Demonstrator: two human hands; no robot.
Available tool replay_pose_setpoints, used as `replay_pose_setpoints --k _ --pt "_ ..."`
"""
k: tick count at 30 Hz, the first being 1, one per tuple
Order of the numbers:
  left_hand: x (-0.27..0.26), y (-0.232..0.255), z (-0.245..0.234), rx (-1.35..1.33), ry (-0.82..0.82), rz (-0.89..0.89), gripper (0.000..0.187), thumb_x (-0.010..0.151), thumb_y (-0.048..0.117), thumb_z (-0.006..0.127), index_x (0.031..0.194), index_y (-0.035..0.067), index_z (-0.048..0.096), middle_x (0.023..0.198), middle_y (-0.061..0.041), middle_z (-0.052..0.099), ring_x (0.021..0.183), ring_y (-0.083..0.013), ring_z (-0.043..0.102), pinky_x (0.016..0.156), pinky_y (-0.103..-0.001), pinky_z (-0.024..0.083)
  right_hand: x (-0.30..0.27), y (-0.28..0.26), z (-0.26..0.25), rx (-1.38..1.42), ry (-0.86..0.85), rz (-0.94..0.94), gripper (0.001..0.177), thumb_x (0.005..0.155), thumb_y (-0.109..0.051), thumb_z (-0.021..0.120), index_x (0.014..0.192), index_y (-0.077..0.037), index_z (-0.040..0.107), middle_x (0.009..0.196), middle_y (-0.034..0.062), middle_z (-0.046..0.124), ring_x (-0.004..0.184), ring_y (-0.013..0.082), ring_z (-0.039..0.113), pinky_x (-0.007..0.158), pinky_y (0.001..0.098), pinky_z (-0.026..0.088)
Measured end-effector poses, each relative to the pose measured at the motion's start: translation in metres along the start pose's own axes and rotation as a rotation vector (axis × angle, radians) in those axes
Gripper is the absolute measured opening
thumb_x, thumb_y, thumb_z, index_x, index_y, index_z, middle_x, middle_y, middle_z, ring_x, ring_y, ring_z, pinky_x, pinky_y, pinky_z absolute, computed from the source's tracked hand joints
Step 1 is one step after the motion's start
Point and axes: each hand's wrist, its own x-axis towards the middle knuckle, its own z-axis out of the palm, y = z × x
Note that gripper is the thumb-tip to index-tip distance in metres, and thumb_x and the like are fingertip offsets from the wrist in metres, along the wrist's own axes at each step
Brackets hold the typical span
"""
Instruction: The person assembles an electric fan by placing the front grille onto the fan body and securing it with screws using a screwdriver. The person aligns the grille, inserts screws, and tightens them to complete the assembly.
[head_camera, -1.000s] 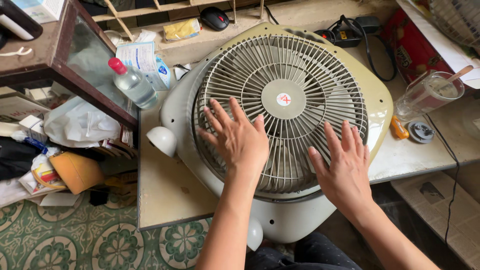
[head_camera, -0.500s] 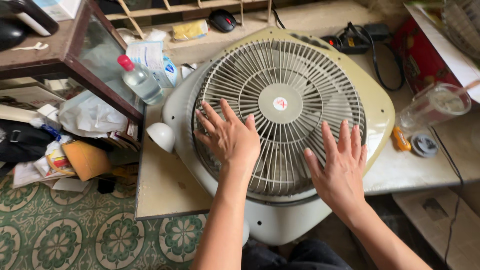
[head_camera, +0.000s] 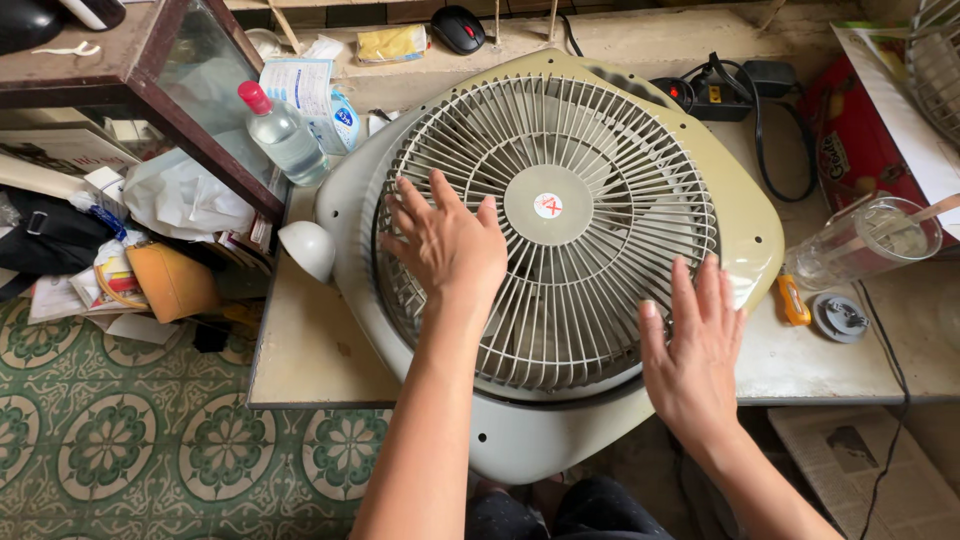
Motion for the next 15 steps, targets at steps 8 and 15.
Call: replay_pose_setpoints --k 8,15 --pt "0.004 0.000 0.001 -0.039 0.005 0.127 0.077 0.095 0.048 0.059 0.155 0.009 0.032 0.164 -0.022 0.017 0.152 -0.0413 0.015 0.116 -0.067 0.015 -0.004 -0.030 0.011 -0.048 0.024 0.029 0.062 0.103 -0.038 0.051 0.156 -0.008 0.041 0.165 0.0273 0.027 0.154 0.0447 0.020 0.121 0.0595 0.015" --pt "0.027 -0.021 -0.006 -0.071 0.007 0.130 0.075 0.095 0.051 0.057 0.153 0.010 0.033 0.162 -0.024 0.020 0.150 -0.0426 0.018 0.116 -0.067 0.017 -0.021 -0.040 0.022 -0.033 0.100 0.142 0.065 0.102 -0.033 0.057 0.157 -0.004 0.038 0.163 0.0358 0.021 0.151 0.0503 0.020 0.119 0.0525 0.024"
